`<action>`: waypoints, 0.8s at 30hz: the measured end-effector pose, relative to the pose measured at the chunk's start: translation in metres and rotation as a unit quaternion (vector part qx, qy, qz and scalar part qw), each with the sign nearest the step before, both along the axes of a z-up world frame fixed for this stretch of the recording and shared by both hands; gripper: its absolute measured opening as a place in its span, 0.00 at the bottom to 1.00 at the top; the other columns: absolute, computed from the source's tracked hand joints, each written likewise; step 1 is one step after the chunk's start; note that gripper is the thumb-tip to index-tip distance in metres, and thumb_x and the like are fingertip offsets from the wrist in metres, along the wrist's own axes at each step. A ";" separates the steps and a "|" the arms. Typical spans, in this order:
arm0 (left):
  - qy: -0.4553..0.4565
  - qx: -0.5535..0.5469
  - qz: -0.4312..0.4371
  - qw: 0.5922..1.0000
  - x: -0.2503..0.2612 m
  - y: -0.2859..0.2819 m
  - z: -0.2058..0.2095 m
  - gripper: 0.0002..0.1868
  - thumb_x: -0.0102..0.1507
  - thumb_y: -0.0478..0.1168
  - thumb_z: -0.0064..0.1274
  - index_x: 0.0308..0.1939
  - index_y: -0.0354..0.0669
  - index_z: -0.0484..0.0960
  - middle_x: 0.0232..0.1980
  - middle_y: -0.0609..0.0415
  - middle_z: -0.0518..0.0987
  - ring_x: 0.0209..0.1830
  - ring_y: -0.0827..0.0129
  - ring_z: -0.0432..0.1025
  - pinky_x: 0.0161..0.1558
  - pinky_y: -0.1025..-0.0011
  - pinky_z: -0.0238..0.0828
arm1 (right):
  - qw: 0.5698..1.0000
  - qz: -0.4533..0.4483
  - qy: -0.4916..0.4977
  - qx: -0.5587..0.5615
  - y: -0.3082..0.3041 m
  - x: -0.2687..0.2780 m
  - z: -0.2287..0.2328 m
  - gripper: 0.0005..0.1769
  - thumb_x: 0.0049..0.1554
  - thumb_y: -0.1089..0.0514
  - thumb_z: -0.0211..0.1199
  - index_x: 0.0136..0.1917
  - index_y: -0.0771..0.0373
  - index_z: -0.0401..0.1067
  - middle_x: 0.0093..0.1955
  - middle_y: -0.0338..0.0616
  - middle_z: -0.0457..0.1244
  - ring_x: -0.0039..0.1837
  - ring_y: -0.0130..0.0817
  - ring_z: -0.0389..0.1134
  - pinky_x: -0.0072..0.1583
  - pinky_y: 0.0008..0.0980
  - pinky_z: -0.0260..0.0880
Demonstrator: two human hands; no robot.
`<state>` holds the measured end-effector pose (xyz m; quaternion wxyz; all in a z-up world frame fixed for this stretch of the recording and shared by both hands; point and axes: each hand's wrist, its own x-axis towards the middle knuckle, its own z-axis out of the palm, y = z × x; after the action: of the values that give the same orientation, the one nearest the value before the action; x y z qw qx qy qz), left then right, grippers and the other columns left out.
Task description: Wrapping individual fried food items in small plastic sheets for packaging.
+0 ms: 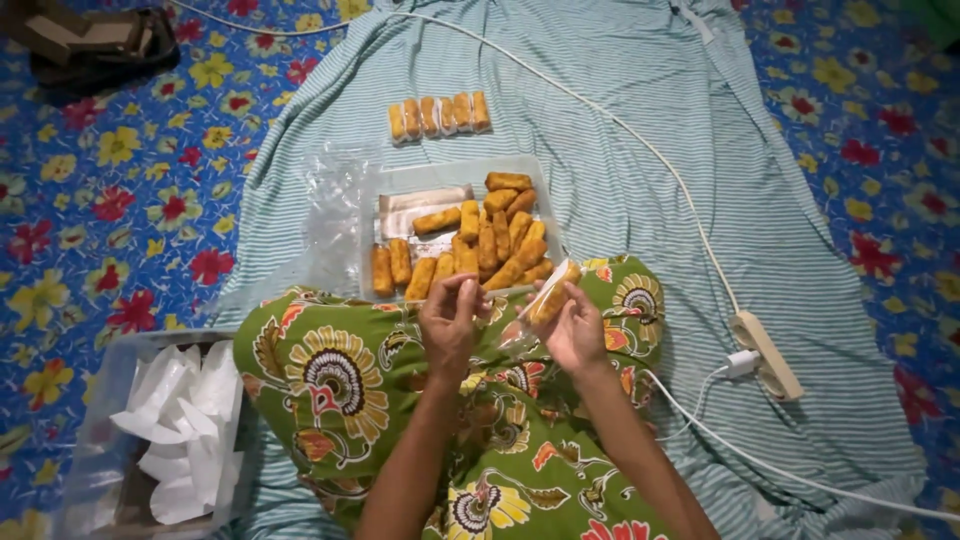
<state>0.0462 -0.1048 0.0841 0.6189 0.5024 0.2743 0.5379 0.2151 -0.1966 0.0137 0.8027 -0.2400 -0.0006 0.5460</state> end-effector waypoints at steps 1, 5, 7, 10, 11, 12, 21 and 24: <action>0.000 0.002 -0.001 1.000 0.001 -0.001 0.002 0.08 0.69 0.35 0.53 0.47 0.32 0.82 0.31 0.46 0.81 0.23 0.69 0.77 0.27 0.73 0.79 | 1.000 -0.001 0.000 0.002 0.000 0.001 -0.002 0.21 0.61 0.47 0.57 0.60 0.63 0.68 0.56 0.46 0.69 0.55 0.45 0.71 0.62 0.57 0.71; -0.004 -0.007 -0.010 1.000 0.003 -0.009 0.007 0.08 0.69 0.34 0.53 0.46 0.32 0.83 0.30 0.46 0.82 0.22 0.72 0.76 0.26 0.75 0.79 | 1.000 0.008 -0.010 0.001 -0.005 0.000 -0.006 0.23 0.61 0.46 0.56 0.61 0.63 0.67 0.56 0.45 0.69 0.56 0.43 0.71 0.59 0.52 0.73; -0.011 -0.013 -0.012 1.000 0.003 -0.010 0.007 0.08 0.69 0.34 0.52 0.47 0.32 0.83 0.29 0.47 0.82 0.22 0.73 0.76 0.26 0.76 0.79 | 1.000 0.006 -0.012 0.003 -0.004 0.000 -0.009 0.23 0.61 0.46 0.57 0.61 0.63 0.67 0.56 0.45 0.69 0.56 0.43 0.71 0.60 0.51 0.73; 0.001 -0.002 -0.015 1.000 0.005 -0.010 0.002 0.08 0.68 0.34 0.53 0.46 0.32 0.83 0.28 0.46 0.82 0.21 0.72 0.75 0.26 0.74 0.79 | 1.000 0.010 -0.027 -0.001 -0.002 0.002 -0.016 0.24 0.61 0.44 0.55 0.62 0.62 0.67 0.57 0.44 0.69 0.56 0.42 0.71 0.59 0.52 0.73; 0.003 0.001 -0.015 1.000 0.006 -0.009 -0.001 0.08 0.68 0.34 0.53 0.46 0.32 0.83 0.28 0.46 0.81 0.21 0.71 0.76 0.25 0.74 0.79 | 1.000 0.009 -0.024 -0.002 -0.003 0.001 -0.015 0.24 0.61 0.45 0.56 0.62 0.63 0.67 0.56 0.44 0.69 0.56 0.42 0.71 0.60 0.51 0.73; 0.005 0.004 -0.016 1.000 0.007 -0.008 -0.003 0.08 0.68 0.34 0.53 0.46 0.32 0.83 0.28 0.46 0.81 0.21 0.70 0.76 0.25 0.74 0.79 | 1.000 0.008 -0.022 -0.004 -0.003 0.000 -0.014 0.24 0.61 0.45 0.56 0.62 0.63 0.68 0.56 0.44 0.69 0.56 0.42 0.71 0.60 0.51 0.73; 0.023 0.012 -0.005 1.000 0.005 -0.010 0.009 0.07 0.68 0.33 0.54 0.46 0.32 0.84 0.28 0.46 0.82 0.21 0.72 0.75 0.25 0.74 0.77 | 1.000 0.002 -0.014 -0.003 -0.004 -0.005 -0.008 0.20 0.62 0.48 0.56 0.60 0.62 0.70 0.53 0.45 0.70 0.54 0.42 0.72 0.57 0.47 0.74; 0.022 0.005 -0.005 1.000 0.002 -0.003 0.004 0.07 0.68 0.34 0.54 0.46 0.33 0.84 0.29 0.47 0.82 0.22 0.72 0.75 0.27 0.74 0.78 | 1.000 0.003 -0.007 -0.012 -0.003 -0.007 -0.014 0.20 0.62 0.48 0.56 0.59 0.64 0.71 0.53 0.48 0.70 0.54 0.44 0.72 0.58 0.48 0.74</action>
<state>0.0483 -0.1074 0.0881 0.6128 0.5186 0.2823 0.5252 0.2076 -0.1993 0.0001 0.7979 -0.2535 0.0001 0.5469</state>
